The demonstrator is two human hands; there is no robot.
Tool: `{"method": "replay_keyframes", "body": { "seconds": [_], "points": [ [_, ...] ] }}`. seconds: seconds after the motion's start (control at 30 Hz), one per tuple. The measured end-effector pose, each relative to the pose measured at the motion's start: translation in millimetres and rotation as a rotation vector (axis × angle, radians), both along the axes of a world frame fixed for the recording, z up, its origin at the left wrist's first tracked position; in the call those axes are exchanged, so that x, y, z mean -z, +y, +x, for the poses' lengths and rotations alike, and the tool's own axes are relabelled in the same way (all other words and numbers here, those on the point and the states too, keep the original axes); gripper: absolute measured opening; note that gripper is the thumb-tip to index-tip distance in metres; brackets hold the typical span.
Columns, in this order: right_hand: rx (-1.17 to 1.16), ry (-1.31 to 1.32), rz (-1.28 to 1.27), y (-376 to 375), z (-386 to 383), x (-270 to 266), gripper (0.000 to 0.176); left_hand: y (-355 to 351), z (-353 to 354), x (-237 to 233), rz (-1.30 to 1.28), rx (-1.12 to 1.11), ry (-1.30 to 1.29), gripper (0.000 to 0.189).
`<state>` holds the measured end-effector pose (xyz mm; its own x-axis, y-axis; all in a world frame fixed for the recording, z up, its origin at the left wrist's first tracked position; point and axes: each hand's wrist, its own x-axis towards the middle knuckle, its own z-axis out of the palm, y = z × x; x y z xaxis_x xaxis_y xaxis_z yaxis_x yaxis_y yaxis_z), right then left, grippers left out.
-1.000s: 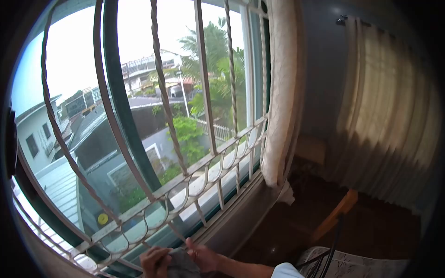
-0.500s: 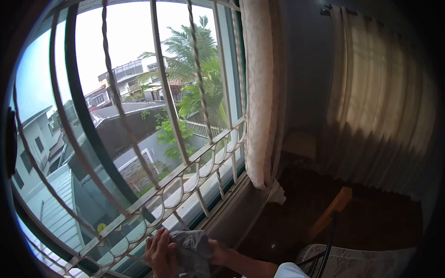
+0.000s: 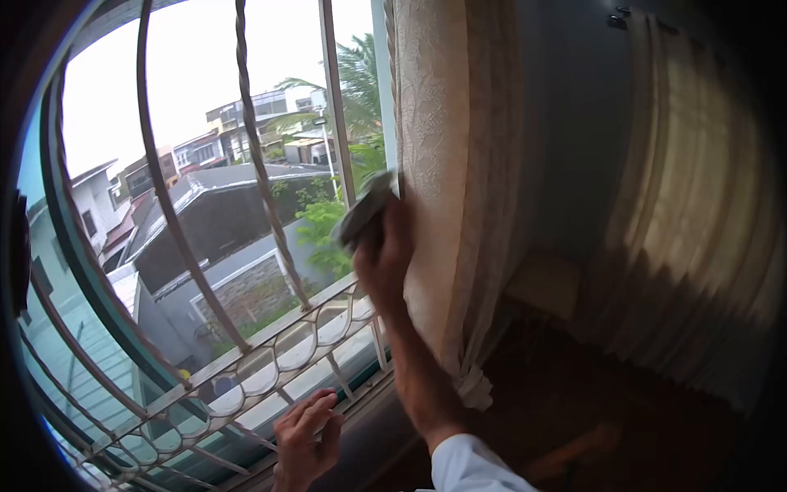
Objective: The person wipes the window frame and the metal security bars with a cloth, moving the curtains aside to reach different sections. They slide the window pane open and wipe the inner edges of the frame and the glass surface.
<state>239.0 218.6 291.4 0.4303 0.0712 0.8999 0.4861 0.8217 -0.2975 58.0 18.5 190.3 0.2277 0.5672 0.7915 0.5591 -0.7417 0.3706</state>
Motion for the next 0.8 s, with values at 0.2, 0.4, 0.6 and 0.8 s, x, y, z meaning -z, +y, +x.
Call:
{"method": "replay_keyframes", "body": {
  "seconds": [0.2, 0.4, 0.6, 0.8],
  "points": [
    [0.269, -0.116, -0.013, 100, 154, -37, 0.036, 40, 24, -2, -0.087, -0.135, -0.08, 0.034],
    [0.347, -0.455, 0.111, 115, 152, -20, 0.042, 91, 54, -41, 0.08, -0.103, -0.064, 0.037],
    [0.014, -0.276, -0.051, 90, 111, -9, 0.031, 147, 72, -60, 0.352, -0.108, -0.056, 0.03],
    [0.2, -0.421, -0.099, 81, 89, 8, 0.052, 170, 71, -56, 0.407, -0.134, -0.079, 0.027]
  ]
}}
